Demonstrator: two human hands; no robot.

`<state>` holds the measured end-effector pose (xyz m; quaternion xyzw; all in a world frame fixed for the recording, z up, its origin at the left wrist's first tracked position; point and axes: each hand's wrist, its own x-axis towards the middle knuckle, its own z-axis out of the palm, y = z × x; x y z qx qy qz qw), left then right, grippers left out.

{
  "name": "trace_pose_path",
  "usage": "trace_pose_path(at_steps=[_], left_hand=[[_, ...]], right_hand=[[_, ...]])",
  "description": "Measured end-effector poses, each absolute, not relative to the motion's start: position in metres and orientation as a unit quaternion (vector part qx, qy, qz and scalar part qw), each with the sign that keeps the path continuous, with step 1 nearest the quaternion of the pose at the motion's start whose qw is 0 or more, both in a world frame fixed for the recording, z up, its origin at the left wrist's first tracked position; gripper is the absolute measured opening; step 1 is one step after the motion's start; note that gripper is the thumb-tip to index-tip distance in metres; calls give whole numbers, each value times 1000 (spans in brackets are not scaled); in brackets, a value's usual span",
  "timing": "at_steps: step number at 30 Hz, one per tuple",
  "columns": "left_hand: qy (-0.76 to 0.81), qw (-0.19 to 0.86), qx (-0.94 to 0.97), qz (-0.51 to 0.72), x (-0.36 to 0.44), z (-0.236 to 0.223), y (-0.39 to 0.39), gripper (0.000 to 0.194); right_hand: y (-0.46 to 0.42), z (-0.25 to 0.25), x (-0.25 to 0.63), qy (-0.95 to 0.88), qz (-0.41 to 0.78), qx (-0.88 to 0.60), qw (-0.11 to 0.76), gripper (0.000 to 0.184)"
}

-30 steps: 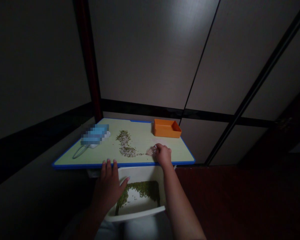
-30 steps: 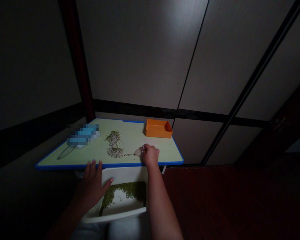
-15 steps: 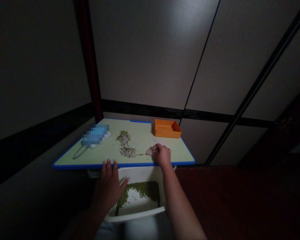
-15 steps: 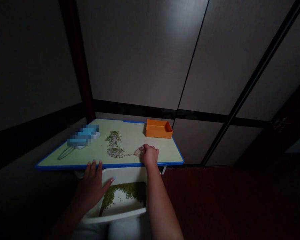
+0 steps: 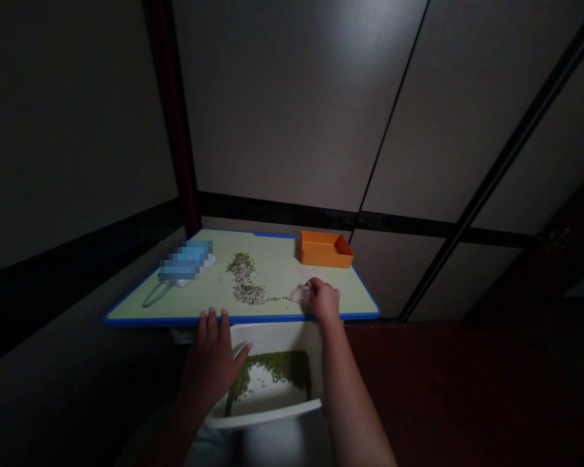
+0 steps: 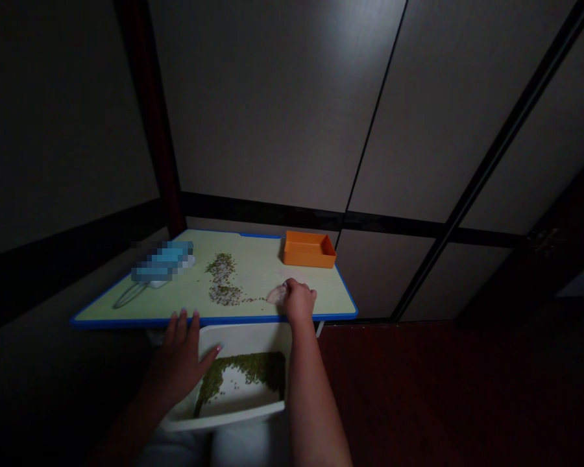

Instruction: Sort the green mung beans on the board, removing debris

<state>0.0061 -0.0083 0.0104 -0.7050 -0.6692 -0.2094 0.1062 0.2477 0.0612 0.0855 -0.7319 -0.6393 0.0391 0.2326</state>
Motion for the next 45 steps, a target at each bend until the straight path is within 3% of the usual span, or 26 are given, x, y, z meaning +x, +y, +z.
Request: trace_pose_path(at_steps=[5, 17, 39, 45], left_hand=[[-664, 114, -706, -217, 6, 11, -9, 80], [-668, 107, -706, -210, 7, 14, -10, 79], [-666, 114, -705, -213, 7, 11, -9, 79], [-666, 119, -704, -216, 7, 10, -9, 78]], right_hand=[[58, 89, 239, -642, 10, -741, 198, 27], [57, 89, 237, -620, 27, -748, 236, 29], [53, 92, 230, -691, 17, -699, 181, 27], [56, 87, 231, -701, 43, -673, 232, 25]])
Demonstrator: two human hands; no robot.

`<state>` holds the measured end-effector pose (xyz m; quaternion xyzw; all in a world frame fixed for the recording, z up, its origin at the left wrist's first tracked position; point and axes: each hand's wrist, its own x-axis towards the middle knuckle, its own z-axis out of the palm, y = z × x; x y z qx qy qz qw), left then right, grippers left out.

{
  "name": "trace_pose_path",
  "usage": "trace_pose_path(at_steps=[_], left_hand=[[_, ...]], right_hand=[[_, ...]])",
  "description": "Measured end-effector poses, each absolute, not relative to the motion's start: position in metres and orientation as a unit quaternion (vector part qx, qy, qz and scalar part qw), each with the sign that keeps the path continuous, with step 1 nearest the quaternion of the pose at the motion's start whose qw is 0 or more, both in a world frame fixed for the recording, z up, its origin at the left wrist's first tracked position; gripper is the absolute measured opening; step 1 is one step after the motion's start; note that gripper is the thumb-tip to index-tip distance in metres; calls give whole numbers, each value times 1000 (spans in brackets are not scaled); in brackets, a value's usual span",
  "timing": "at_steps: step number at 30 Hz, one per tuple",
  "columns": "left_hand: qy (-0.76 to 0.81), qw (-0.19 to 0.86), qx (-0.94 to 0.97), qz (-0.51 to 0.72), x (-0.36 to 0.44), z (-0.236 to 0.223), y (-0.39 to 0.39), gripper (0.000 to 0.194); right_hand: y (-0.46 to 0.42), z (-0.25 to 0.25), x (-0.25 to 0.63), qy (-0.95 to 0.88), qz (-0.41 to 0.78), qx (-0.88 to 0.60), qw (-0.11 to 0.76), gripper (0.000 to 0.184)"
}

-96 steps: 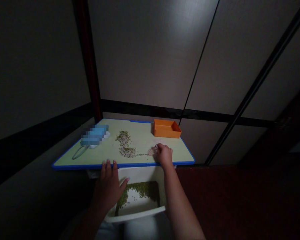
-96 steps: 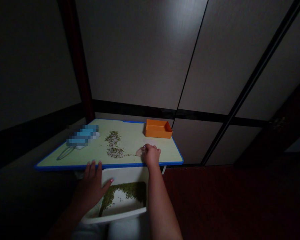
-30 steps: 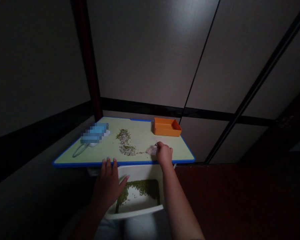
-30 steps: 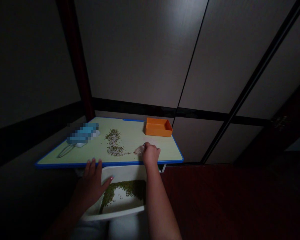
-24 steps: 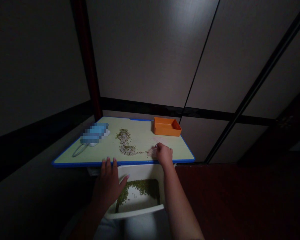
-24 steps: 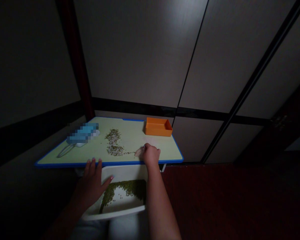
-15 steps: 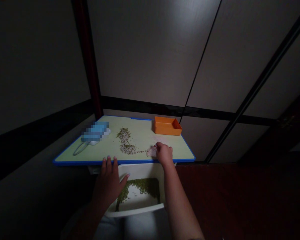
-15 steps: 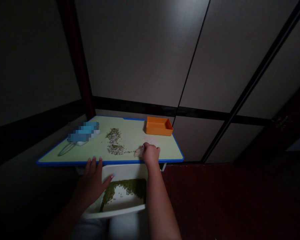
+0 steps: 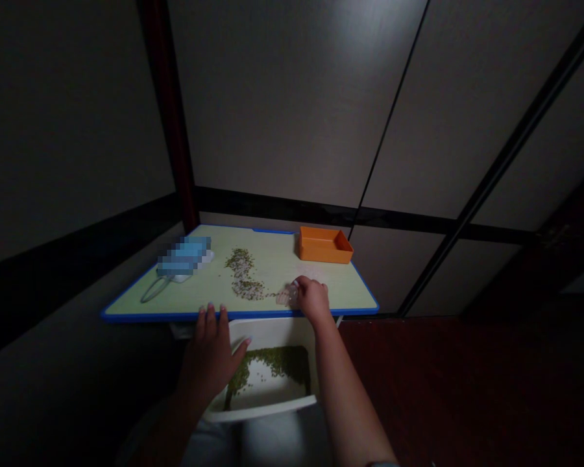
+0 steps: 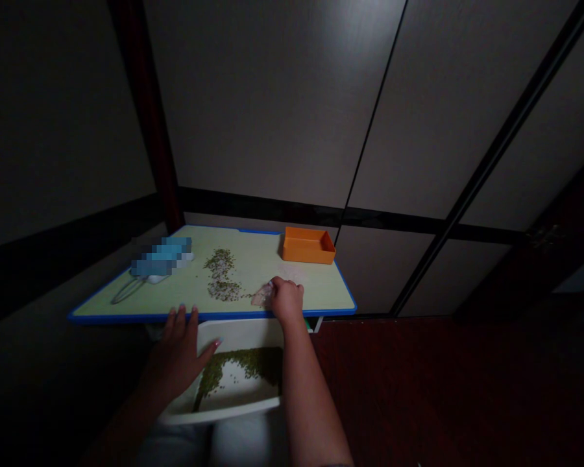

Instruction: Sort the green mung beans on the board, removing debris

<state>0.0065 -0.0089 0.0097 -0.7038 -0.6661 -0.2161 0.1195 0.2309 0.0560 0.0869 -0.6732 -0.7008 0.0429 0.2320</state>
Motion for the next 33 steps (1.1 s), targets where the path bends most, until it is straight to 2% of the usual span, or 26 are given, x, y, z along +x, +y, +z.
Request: trace_pose_path(at_steps=[4, 8, 33], left_hand=[[-663, 119, -706, -219, 5, 8, -8, 79], [-665, 116, -705, -217, 5, 10, -8, 80], [-671, 103, -701, -217, 9, 16, -11, 80]], right_hand=[[60, 79, 238, -733, 106, -613, 275, 25], [63, 75, 235, -760, 110, -572, 289, 23], [71, 74, 221, -791, 64, -551, 258, 21]])
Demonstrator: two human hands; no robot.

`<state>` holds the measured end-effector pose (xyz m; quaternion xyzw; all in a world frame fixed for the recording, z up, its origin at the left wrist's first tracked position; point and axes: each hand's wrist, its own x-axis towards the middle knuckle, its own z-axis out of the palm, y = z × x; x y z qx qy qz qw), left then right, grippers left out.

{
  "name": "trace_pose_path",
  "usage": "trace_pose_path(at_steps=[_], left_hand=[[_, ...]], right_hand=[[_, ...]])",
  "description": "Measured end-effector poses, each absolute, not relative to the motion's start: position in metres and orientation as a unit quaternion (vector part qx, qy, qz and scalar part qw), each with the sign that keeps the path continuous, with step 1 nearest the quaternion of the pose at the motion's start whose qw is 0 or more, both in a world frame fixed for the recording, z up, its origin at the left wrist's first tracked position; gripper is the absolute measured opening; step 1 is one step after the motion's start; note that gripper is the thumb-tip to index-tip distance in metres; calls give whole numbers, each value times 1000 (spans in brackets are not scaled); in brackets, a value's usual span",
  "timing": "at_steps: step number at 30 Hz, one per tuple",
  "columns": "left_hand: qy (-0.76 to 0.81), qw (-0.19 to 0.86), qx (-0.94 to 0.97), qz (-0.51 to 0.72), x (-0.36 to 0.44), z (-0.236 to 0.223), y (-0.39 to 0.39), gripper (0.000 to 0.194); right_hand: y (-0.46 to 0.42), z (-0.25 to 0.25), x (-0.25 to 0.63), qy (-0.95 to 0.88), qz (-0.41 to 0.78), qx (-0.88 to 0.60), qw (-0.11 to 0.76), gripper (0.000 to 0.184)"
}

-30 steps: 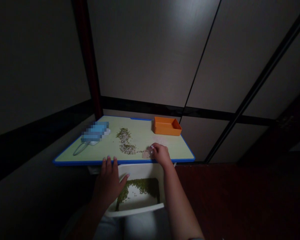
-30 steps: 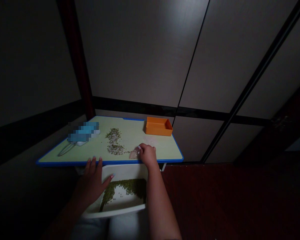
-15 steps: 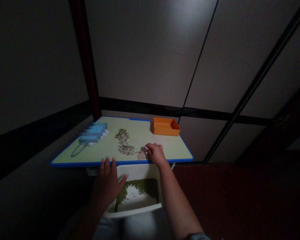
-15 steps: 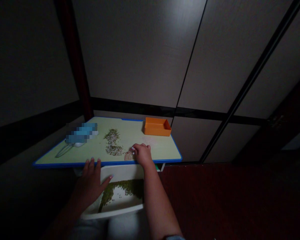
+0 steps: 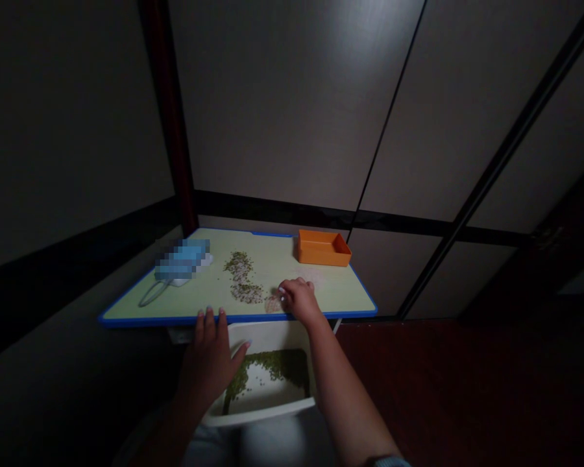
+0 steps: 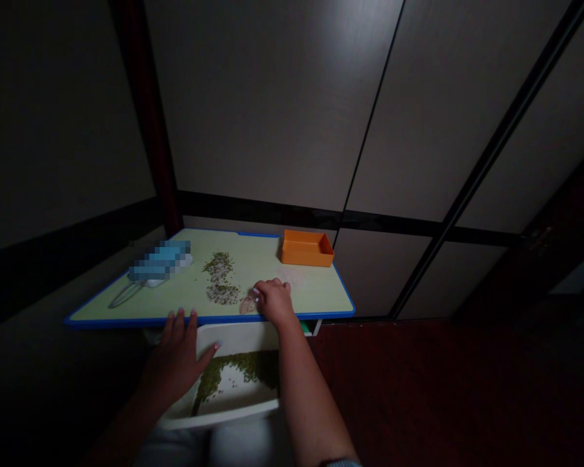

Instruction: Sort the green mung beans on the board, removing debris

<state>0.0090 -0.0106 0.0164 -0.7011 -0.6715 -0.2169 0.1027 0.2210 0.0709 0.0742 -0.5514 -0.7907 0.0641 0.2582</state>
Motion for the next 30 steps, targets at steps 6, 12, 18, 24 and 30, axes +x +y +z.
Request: trace_pose_path(at_steps=[6, 12, 18, 24, 30], left_hand=[[-669, 100, -701, -227, 9, 14, -10, 79], [-672, 96, -700, -221, 9, 13, -8, 79], [-670, 96, -701, -224, 9, 14, -8, 80], [-675, 94, -698, -218, 10, 16, -10, 79], [-674, 93, -700, -216, 9, 15, -9, 80]], right_hand=[[68, 76, 222, -790, 63, -554, 254, 21], [70, 76, 225, -780, 32, -579, 237, 20], [73, 75, 224, -766, 4, -601, 228, 18], [73, 77, 221, -763, -4, -612, 210, 18], [74, 77, 221, -758, -1, -617, 212, 15]])
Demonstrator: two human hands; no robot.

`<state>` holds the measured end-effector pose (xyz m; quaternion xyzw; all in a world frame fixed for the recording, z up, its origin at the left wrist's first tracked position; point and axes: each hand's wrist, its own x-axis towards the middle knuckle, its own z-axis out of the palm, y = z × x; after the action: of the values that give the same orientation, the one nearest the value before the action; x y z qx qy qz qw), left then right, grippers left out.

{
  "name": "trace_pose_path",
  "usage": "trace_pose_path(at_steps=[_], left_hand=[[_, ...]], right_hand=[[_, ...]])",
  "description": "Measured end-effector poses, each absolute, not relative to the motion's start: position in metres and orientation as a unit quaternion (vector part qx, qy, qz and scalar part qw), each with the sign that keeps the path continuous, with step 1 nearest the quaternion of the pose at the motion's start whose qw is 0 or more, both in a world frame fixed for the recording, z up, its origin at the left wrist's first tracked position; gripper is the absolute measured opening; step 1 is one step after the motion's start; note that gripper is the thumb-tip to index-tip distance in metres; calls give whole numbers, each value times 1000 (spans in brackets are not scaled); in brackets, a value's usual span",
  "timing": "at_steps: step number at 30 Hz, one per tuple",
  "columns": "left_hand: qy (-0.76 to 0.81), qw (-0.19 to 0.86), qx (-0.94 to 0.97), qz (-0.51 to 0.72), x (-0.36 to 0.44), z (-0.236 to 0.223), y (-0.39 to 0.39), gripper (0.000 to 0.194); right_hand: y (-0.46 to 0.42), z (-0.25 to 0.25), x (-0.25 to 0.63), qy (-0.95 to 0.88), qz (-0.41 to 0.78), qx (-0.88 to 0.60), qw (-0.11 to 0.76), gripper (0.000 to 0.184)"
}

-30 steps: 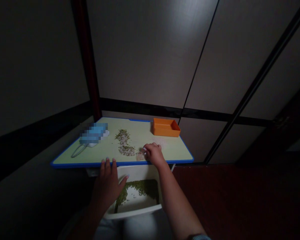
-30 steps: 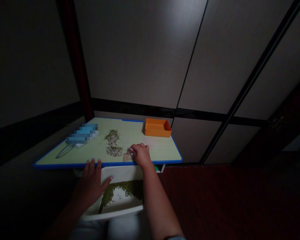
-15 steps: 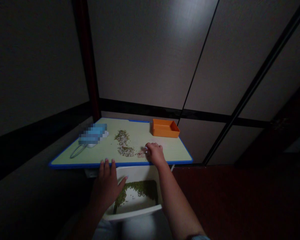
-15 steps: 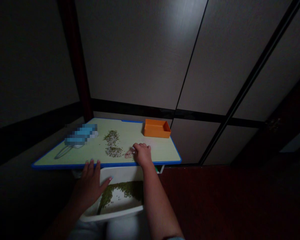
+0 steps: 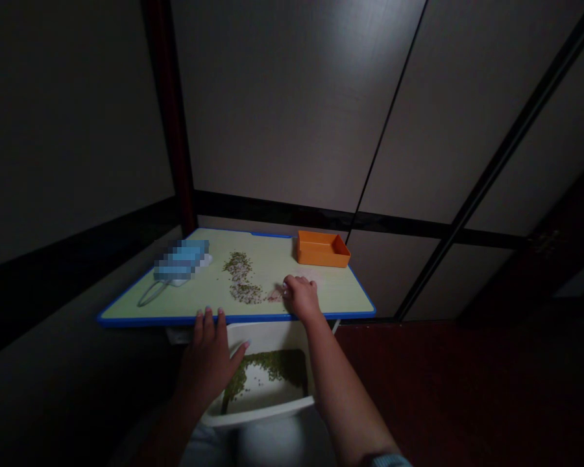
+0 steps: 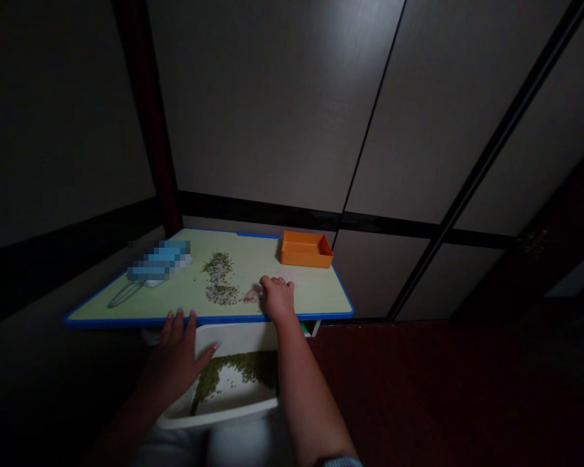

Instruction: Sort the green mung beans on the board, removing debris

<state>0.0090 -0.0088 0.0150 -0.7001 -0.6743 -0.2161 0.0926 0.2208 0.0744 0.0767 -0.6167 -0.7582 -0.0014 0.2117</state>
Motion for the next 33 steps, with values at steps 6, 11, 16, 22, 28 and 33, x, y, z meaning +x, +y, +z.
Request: trace_pose_path(at_steps=[6, 11, 16, 22, 28, 33], left_hand=[[-666, 106, -703, -224, 8, 13, -7, 80], [-670, 92, -703, -220, 8, 14, -9, 80], [-671, 95, -699, -228, 9, 13, -9, 80], [-673, 89, -696, -232, 9, 13, -9, 80], [-667, 94, -702, -229, 8, 13, -8, 81], [-665, 95, -705, -227, 7, 11, -7, 81]], right_hand=[[77, 78, 219, -756, 15, -614, 227, 17], [77, 80, 226, -725, 16, -633, 272, 22], [79, 81, 232, -689, -15, -683, 241, 23], [79, 82, 231, -703, -21, -677, 215, 21], [78, 80, 235, -704, -10, -675, 223, 16], [76, 80, 237, -704, -4, -672, 230, 17]])
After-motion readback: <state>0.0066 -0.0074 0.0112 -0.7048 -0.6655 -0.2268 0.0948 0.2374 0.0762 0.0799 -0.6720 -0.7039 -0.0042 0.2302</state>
